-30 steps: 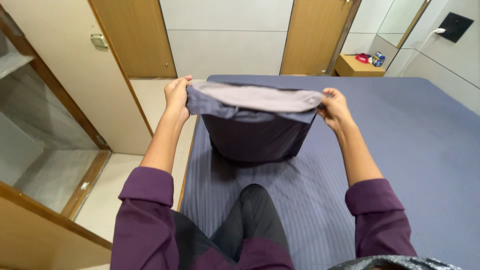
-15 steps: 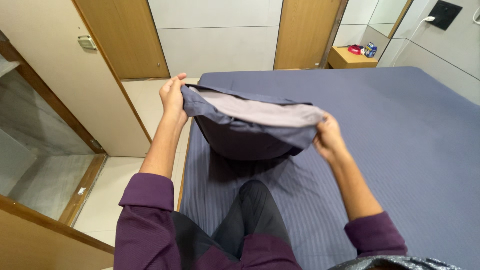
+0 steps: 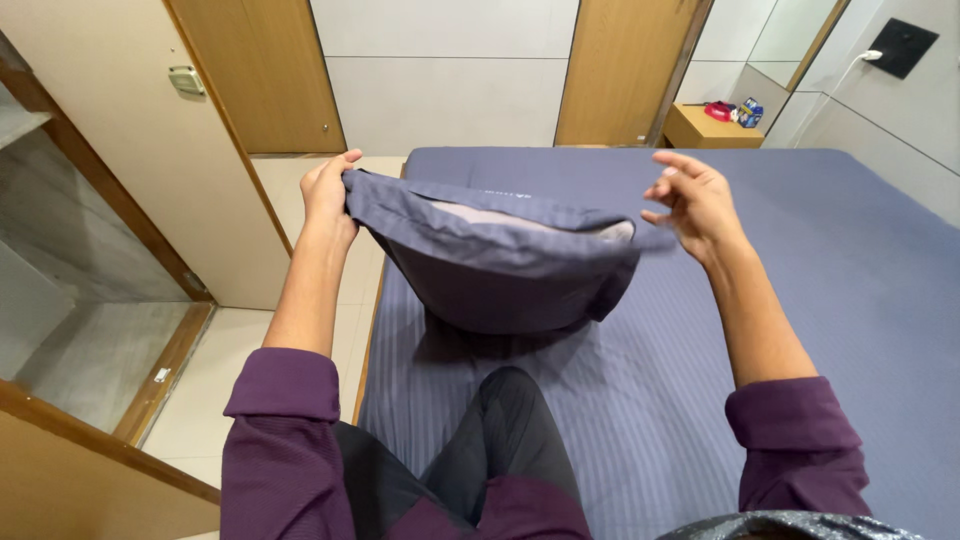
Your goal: The person inserts a pillow into a grey pillowcase by hand and pulls the case down to cover it, then zips the side closed.
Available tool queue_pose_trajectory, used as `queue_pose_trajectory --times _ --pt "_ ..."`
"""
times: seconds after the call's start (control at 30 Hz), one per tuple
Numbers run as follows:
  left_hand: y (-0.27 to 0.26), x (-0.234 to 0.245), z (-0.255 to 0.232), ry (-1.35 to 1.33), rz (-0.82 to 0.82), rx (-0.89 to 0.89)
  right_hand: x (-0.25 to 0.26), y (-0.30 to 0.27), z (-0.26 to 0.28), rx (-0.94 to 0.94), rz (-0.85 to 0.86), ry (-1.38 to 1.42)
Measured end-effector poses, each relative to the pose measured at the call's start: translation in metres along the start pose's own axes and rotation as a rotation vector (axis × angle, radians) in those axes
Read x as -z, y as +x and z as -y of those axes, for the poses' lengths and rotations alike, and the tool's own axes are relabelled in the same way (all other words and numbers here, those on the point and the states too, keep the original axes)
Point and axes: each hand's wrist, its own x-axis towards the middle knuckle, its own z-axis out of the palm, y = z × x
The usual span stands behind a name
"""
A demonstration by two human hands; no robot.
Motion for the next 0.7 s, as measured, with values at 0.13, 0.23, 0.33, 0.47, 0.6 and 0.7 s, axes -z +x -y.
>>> queue_pose_trajectory --times 0.13,0.23,0.33,0.47,0.6,0.7 --pt "-0.008 -0.005 0.007 -0.067 0.063 -0.008 -0.01 -0.047 -0.018 -0.079 0.283 -0.6" --pt "-0.008 -0.009 0.017 -0.058 0.097 -0.024 -0.027 -0.105 -0.058 0.433 0.289 -1.264" --pt "-0.003 -0.016 0.026 -0.09 0.159 -0.057 -0.03 -0.118 -0.064 -0.018 0.1 -1.308" --pt "0.016 -0.027 0.03 -0.119 0.153 -0.033 -0.008 -0.067 -0.063 0.134 0.064 -0.842" --pt "0.059 -0.063 0.035 -0.294 0.066 -0.014 -0.029 0.023 -0.092 0.345 -0.172 -0.568" --pt "0.093 -0.111 0.024 -0.543 0.004 -0.018 -0.054 0.074 -0.086 0.39 -0.363 -0.641"
